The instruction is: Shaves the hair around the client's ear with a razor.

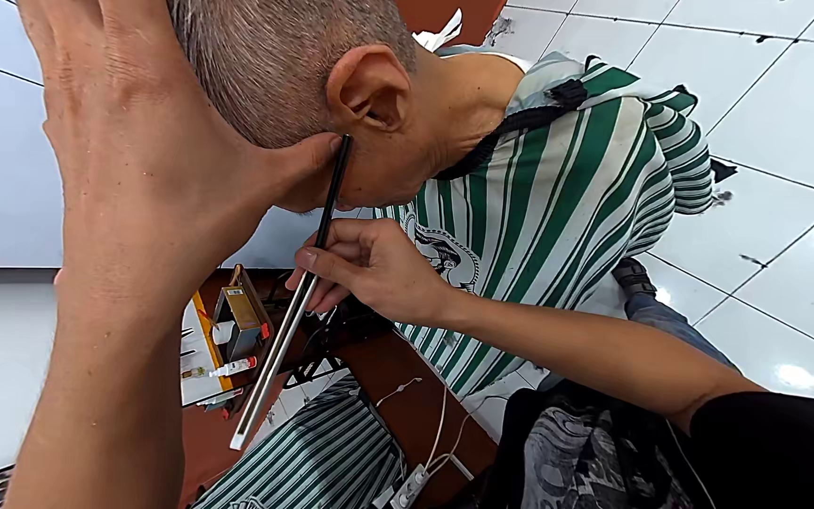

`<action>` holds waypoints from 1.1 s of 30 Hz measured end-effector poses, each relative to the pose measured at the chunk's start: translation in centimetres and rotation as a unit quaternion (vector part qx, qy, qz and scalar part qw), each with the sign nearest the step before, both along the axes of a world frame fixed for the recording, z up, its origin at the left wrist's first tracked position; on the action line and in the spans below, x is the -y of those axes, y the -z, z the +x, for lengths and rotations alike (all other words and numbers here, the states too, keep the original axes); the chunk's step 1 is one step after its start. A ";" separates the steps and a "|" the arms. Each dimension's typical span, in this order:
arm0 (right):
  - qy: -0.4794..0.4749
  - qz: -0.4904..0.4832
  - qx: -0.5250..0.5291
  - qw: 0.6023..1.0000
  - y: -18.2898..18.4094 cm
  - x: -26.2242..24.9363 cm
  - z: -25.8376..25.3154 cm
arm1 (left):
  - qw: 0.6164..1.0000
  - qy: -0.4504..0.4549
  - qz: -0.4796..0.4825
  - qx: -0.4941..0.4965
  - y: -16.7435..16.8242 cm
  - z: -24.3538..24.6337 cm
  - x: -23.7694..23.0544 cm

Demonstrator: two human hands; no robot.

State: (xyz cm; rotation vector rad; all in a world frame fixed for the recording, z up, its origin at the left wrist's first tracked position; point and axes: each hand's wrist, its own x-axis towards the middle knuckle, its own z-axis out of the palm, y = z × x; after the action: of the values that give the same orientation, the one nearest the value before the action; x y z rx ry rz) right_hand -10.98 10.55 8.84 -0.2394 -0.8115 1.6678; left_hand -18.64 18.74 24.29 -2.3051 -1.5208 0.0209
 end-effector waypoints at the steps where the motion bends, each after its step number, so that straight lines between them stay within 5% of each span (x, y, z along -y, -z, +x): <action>1: 0.000 0.001 0.000 1.000 0.0 0.0 0.0 | 1.000 0.000 0.001 0.000 0.0 0.0 0.0; 33: -0.008 -0.028 -0.018 0.999 0.0 0.0 -0.3 | 1.000 -0.005 0.008 -0.001 0.5 -1.4 -1.0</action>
State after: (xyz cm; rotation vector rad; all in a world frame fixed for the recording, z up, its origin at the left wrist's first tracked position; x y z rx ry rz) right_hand -11.32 10.58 8.87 -0.2426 -0.7420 1.7061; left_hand -20.08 19.74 23.77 -2.2839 -1.5251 0.0134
